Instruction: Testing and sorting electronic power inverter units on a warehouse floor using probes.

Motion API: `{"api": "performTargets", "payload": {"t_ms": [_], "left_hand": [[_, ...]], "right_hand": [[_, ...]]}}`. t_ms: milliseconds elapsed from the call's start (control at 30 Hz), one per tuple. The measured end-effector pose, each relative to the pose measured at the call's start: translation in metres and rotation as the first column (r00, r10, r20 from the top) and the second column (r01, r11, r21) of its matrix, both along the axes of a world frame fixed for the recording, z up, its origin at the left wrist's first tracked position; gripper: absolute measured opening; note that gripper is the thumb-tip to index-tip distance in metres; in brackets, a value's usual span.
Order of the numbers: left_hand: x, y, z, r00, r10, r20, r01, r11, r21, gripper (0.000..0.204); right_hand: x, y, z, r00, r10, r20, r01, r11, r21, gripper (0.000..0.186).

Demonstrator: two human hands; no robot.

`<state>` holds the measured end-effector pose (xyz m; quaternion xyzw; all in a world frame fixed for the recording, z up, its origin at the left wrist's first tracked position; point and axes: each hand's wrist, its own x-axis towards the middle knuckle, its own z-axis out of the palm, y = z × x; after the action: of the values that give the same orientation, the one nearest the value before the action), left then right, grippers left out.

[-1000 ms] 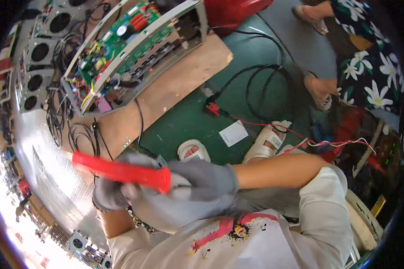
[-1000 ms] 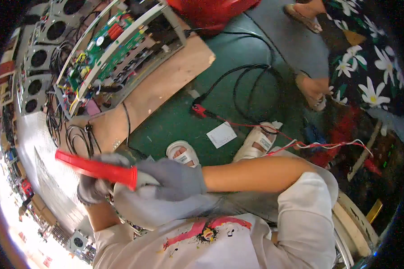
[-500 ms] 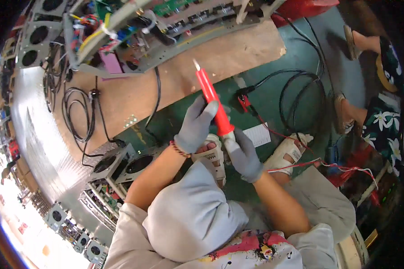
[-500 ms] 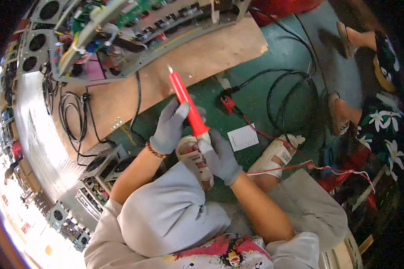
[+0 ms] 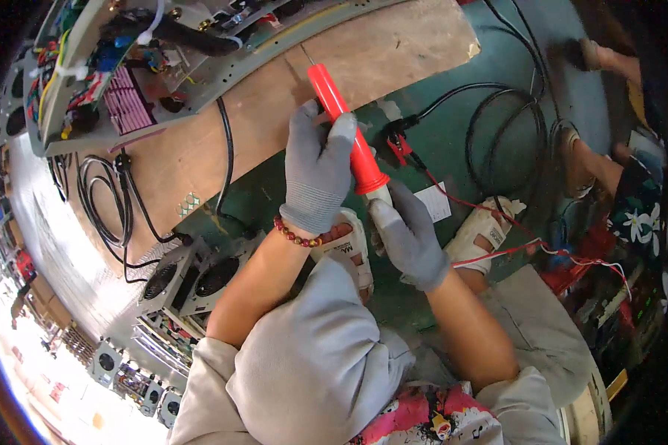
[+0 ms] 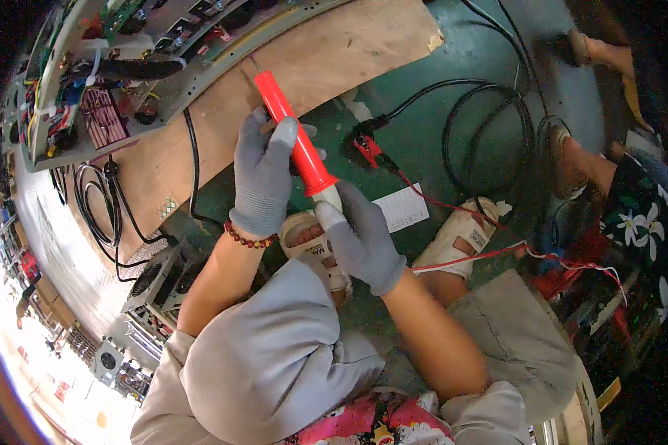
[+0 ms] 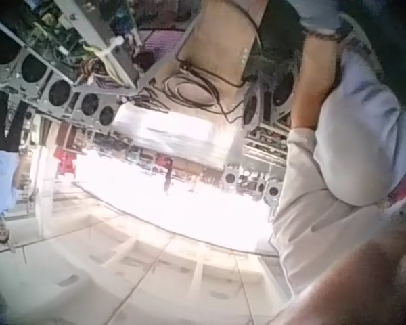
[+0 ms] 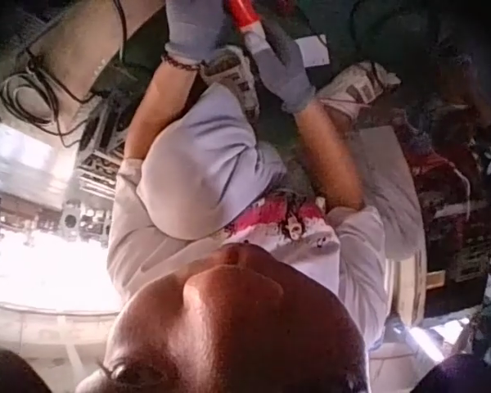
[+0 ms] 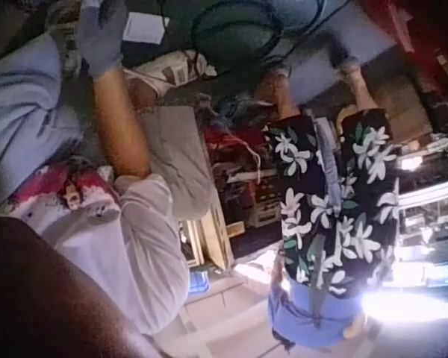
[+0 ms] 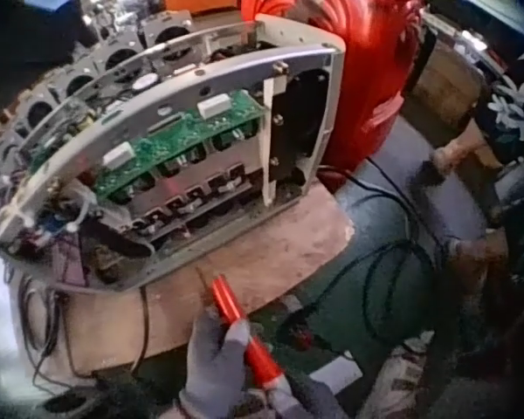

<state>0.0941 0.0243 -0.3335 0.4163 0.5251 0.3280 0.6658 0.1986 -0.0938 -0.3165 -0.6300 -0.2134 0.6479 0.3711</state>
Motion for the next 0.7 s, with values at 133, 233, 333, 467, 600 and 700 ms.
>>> {"api": "performTargets", "payload": {"t_ms": [133,233,333,467,600,700], "left_hand": [[-0.004,0.002,-0.007,1.000,0.008,0.029,-0.007,1.000,-0.031,0.039],[-0.005,0.004,-0.012,1.000,-0.003,0.007,0.003,1.000,-0.018,0.039],[-0.004,0.005,-0.013,0.999,-0.030,-0.029,0.031,0.999,0.032,0.038],[-0.004,0.007,-0.011,1.000,-0.021,-0.005,0.022,0.999,0.030,0.038],[-0.005,0.008,-0.013,1.000,0.023,0.002,-0.023,1.000,0.008,0.029],[-0.008,0.010,-0.018,0.999,0.024,-0.048,-0.024,1.000,0.000,0.030]], "right_hand": [[0.000,0.004,-0.002,1.000,-0.008,-0.012,0.009,0.999,0.051,0.027],[-0.001,0.006,-0.004,0.999,-0.025,-0.042,0.028,0.998,0.062,0.026],[-0.002,0.007,-0.004,0.996,-0.047,-0.077,0.050,0.998,0.042,0.025],[-0.002,0.008,-0.002,0.989,-0.084,-0.124,0.087,0.996,0.019,0.025],[-0.003,0.009,-0.007,0.990,-0.083,-0.112,0.088,0.995,0.041,0.026],[-0.004,0.009,-0.016,0.991,-0.080,-0.104,0.082,0.997,0.012,0.027]]}}
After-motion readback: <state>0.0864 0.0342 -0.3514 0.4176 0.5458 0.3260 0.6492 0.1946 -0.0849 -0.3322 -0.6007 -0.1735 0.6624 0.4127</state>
